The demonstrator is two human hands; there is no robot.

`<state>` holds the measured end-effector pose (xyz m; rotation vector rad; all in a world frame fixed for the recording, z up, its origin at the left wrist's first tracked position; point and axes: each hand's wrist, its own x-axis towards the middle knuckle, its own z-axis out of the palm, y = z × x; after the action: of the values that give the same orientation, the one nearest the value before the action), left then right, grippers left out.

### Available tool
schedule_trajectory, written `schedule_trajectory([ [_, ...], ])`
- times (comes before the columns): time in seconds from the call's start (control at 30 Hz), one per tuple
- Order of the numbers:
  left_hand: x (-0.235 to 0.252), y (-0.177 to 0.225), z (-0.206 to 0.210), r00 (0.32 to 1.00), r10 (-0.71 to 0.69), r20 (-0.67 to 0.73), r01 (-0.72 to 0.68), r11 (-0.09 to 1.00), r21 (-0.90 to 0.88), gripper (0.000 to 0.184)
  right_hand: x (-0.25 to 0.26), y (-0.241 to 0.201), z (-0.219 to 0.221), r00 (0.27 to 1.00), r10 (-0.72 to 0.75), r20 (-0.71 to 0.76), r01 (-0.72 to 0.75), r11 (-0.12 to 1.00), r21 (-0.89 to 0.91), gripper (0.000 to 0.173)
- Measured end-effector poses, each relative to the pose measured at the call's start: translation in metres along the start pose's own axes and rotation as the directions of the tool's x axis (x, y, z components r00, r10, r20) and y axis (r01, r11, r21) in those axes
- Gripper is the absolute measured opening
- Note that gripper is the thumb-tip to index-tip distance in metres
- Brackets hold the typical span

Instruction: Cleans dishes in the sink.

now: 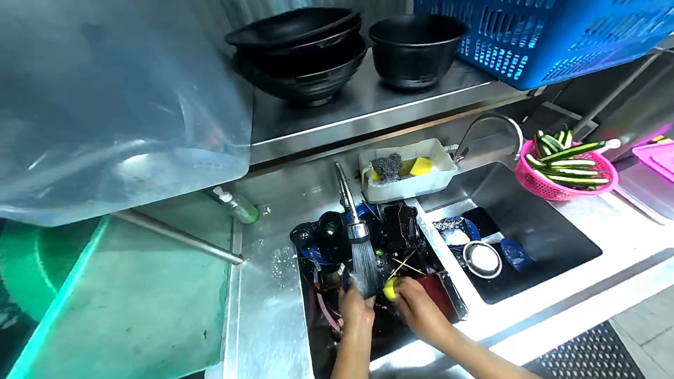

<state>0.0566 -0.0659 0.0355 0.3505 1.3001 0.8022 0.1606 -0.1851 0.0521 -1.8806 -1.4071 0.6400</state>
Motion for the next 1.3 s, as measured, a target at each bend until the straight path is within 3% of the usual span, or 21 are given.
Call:
schedule_trajectory([
  [0.07, -0.018, -0.012, 0.009, 0.989, -0.146, 0.011, 0.146, 0.989, -0.025, 0.028, 0.004, -0.006, 0.016, 0.987, 0.010, -0.159, 0.012, 0.990, 0.138, 0.025],
  [0.17, -0.034, -0.021, 0.018, 0.918, -0.294, 0.267, 0.302, 0.953, 0.015, 0.030, 0.034, -0.022, 0.004, 0.953, 0.104, -0.284, -0.061, 0.986, 0.155, 0.037],
  [0.27, -0.036, -0.017, 0.019, 0.840, -0.328, 0.431, 0.230, 0.937, 0.264, 0.023, 0.071, -0.024, -0.038, 0.935, 0.342, -0.088, -0.302, 0.903, 0.305, 0.028],
  [0.3, -0.034, -0.014, 0.018, 0.819, -0.323, 0.474, 0.167, 0.925, 0.342, 0.025, 0.078, -0.020, -0.046, 0.916, 0.401, 0.027, -0.371, 0.819, 0.438, 0.028],
  [0.37, -0.027, -0.013, 0.018, 0.795, -0.328, 0.511, 0.083, 0.893, 0.443, 0.034, 0.075, -0.010, -0.045, 0.843, 0.513, 0.164, -0.467, 0.544, 0.697, 0.033],
  [0.43, -0.021, -0.028, 0.018, 0.846, -0.295, 0.444, 0.107, 0.910, 0.400, 0.025, 0.060, -0.004, -0.025, 0.755, 0.634, 0.168, -0.442, 0.304, 0.844, 0.036],
  [0.47, -0.018, -0.040, 0.019, 0.888, -0.276, 0.367, 0.140, 0.924, 0.355, 0.028, 0.052, -0.004, -0.014, 0.721, 0.677, 0.152, -0.427, 0.261, 0.866, 0.036],
  [0.53, -0.011, -0.058, 0.019, 0.964, -0.185, 0.190, 0.097, 0.912, 0.398, 0.035, 0.038, -0.006, 0.001, 0.705, 0.703, 0.091, -0.395, 0.283, 0.874, 0.036],
  [0.6, -0.005, -0.062, 0.021, 0.998, 0.029, 0.050, -0.054, 0.770, 0.636, 0.050, 0.028, -0.005, -0.001, 0.779, 0.624, 0.051, -0.393, 0.423, 0.817, 0.039],
  [0.63, -0.002, -0.059, 0.020, 0.991, 0.114, 0.069, -0.128, 0.665, 0.736, 0.055, 0.026, 0.000, -0.008, 0.820, 0.571, 0.038, -0.420, 0.554, 0.719, 0.043],
  [0.7, -0.004, -0.056, 0.017, 0.952, 0.157, 0.261, -0.305, 0.504, 0.808, 0.056, 0.025, 0.020, -0.027, 0.860, 0.508, 0.036, -0.479, 0.782, 0.399, 0.056],
  [0.77, 0.001, -0.052, 0.009, 0.872, 0.029, 0.488, -0.446, 0.454, 0.771, 0.055, 0.021, 0.046, -0.047, 0.852, 0.523, -0.035, -0.505, 0.836, 0.214, 0.055],
  [0.8, 0.010, -0.048, 0.000, 0.840, -0.013, 0.543, -0.479, 0.451, 0.753, 0.053, 0.017, 0.057, -0.059, 0.829, 0.551, -0.091, -0.528, 0.827, 0.192, 0.052],
  [0.87, 0.042, -0.036, -0.029, 0.872, 0.039, 0.487, -0.467, 0.361, 0.807, 0.049, 0.004, 0.079, -0.085, 0.708, 0.655, -0.263, -0.595, 0.754, 0.277, 0.048],
  [0.93, 0.080, -0.024, -0.062, 0.927, 0.188, 0.324, -0.357, 0.184, 0.916, 0.040, -0.007, 0.106, -0.109, 0.452, 0.805, -0.385, -0.619, 0.594, 0.514, 0.047],
  [1.0, 0.115, -0.021, -0.086, 0.959, 0.241, 0.151, -0.163, 0.035, 0.986, 0.043, -0.015, 0.141, -0.122, 0.187, 0.934, -0.305, -0.488, 0.358, 0.796, 0.042],
  [1.03, 0.127, -0.021, -0.092, 0.971, 0.220, 0.098, -0.093, -0.031, 0.995, 0.047, -0.017, 0.157, -0.125, 0.101, 0.975, -0.200, -0.336, 0.223, 0.915, 0.035],
  [1.07, 0.134, -0.022, -0.094, 0.979, 0.191, 0.066, -0.051, -0.085, 0.995, 0.049, -0.018, 0.173, -0.126, 0.068, 0.994, -0.080, -0.160, 0.090, 0.983, 0.034],
  [1.13, 0.143, -0.025, -0.095, 0.986, 0.160, 0.050, -0.032, -0.115, 0.993, 0.048, -0.020, 0.197, -0.124, 0.079, 0.996, 0.052, 0.113, -0.061, 0.992, 0.038],
  [1.2, 0.151, -0.028, -0.095, 0.983, 0.173, 0.068, -0.043, -0.147, 0.988, 0.044, -0.017, 0.206, -0.118, 0.074, 0.997, 0.039, 0.259, -0.057, 0.964, 0.034],
  [1.3, 0.148, -0.031, -0.094, 0.978, 0.151, 0.143, -0.111, -0.204, 0.973, 0.045, -0.016, 0.198, -0.114, 0.122, 0.992, -0.007, 0.177, -0.015, 0.984, 0.031],
])
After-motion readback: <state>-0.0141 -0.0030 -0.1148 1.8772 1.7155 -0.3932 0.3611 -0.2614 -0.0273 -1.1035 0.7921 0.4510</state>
